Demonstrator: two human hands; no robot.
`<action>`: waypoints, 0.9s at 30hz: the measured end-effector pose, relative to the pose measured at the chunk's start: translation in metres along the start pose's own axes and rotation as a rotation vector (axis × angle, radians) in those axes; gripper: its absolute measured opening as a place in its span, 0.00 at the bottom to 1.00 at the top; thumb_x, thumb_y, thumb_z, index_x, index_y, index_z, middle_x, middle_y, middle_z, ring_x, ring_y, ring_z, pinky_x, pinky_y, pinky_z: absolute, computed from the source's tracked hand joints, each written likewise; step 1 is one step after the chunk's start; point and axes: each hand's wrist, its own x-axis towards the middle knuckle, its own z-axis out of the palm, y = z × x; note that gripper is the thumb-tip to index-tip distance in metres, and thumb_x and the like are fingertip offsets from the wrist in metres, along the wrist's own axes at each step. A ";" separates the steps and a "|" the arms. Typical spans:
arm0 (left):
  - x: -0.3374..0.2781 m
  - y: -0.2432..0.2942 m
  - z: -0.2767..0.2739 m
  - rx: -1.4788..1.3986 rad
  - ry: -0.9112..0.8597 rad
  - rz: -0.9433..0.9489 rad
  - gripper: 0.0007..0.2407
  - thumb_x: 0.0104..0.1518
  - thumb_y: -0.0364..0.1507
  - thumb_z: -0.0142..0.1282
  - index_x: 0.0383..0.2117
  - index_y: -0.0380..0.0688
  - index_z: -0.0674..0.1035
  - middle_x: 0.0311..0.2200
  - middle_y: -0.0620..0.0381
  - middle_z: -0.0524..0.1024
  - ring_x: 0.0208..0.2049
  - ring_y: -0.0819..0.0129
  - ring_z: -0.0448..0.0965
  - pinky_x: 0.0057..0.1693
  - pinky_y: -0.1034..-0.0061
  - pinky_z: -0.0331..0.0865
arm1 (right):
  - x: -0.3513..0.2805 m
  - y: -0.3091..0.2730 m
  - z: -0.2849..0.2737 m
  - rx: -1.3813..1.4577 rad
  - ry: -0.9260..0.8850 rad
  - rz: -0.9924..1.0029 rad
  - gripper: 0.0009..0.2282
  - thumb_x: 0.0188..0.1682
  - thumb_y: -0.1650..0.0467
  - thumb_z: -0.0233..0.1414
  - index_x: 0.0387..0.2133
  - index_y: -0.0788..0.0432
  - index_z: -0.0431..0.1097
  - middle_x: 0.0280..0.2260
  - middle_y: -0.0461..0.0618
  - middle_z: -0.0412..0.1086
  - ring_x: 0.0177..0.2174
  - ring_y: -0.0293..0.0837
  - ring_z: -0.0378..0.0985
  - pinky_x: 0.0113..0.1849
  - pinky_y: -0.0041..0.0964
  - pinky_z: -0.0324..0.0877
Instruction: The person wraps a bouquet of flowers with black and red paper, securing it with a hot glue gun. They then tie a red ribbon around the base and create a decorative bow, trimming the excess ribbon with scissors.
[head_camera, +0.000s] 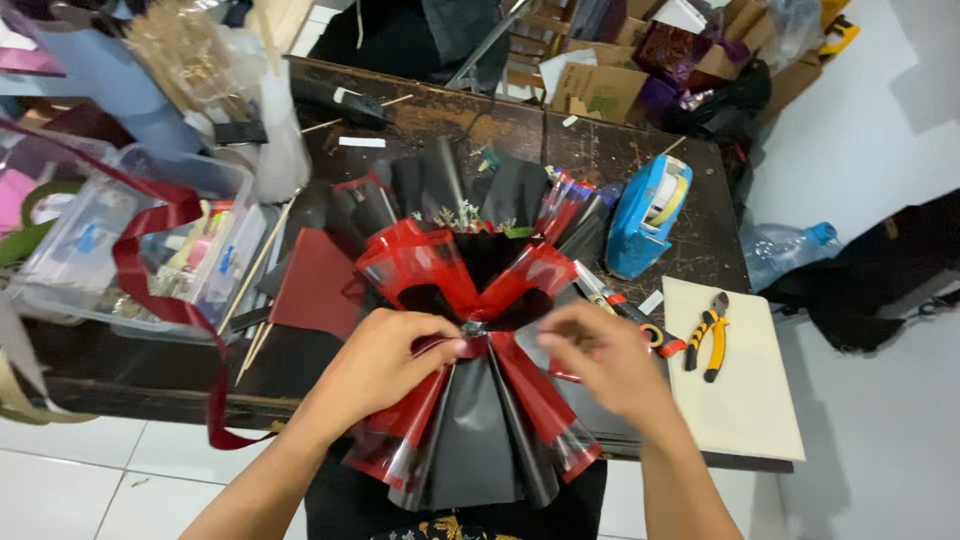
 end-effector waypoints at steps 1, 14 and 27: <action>0.000 -0.008 0.005 0.089 0.055 0.014 0.07 0.62 0.36 0.65 0.41 0.54 0.90 0.37 0.55 0.91 0.44 0.49 0.90 0.48 0.61 0.83 | -0.008 0.015 -0.010 0.048 0.098 0.063 0.07 0.49 0.71 0.67 0.40 0.59 0.85 0.28 0.53 0.85 0.28 0.47 0.88 0.35 0.43 0.84; 0.011 -0.010 0.030 -0.090 0.200 -0.206 0.07 0.62 0.33 0.68 0.42 0.54 0.94 0.25 0.54 0.92 0.34 0.69 0.91 0.47 0.71 0.84 | -0.084 0.138 -0.087 -0.407 0.714 0.597 0.13 0.61 0.63 0.64 0.45 0.63 0.82 0.37 0.59 0.83 0.36 0.56 0.87 0.40 0.51 0.77; -0.022 -0.045 0.077 0.186 0.455 0.034 0.08 0.59 0.36 0.67 0.41 0.58 0.93 0.30 0.66 0.86 0.25 0.74 0.84 0.38 0.75 0.75 | 0.101 0.087 -0.053 -0.520 0.298 0.221 0.11 0.59 0.72 0.53 0.50 0.62 0.79 0.49 0.61 0.81 0.44 0.63 0.84 0.49 0.58 0.77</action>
